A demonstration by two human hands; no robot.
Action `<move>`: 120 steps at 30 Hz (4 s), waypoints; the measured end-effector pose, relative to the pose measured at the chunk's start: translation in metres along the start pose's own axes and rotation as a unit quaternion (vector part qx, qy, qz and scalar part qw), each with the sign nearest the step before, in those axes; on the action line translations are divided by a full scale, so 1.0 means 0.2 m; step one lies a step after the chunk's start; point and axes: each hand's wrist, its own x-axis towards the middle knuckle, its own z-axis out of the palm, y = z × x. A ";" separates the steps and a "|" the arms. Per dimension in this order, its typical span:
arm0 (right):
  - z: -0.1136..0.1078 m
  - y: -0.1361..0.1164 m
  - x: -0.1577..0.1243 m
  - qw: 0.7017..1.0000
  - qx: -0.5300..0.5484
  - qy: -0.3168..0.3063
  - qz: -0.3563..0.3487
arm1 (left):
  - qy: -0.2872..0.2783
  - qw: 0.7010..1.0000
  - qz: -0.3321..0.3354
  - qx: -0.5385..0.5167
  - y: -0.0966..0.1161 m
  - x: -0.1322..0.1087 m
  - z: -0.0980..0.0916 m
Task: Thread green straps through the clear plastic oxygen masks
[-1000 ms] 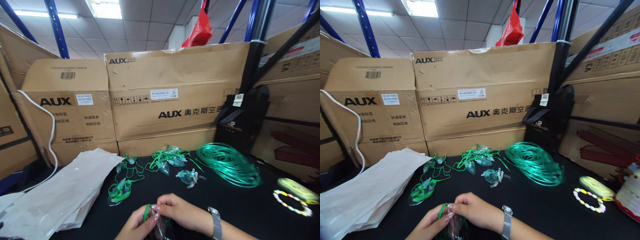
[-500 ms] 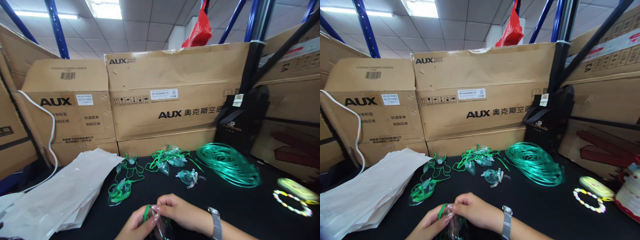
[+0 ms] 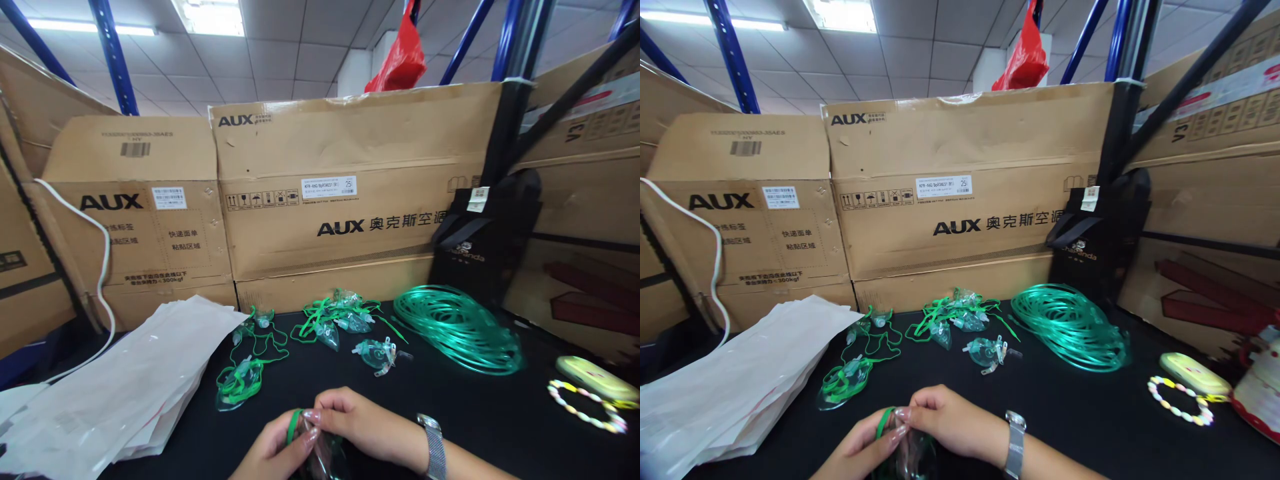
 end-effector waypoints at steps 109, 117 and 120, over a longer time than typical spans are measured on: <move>0.01 -0.01 -0.02 0.979 0.197 0.000 -0.053 | 0.046 0.993 -0.061 -0.091 0.13 0.00 0.04; 0.02 0.00 -0.02 0.985 0.171 0.008 -0.039 | 0.058 0.996 -0.061 -0.028 0.13 0.00 0.05; 0.02 0.00 -0.02 0.987 0.160 0.013 -0.026 | 0.075 0.996 -0.054 -0.018 0.12 0.00 0.04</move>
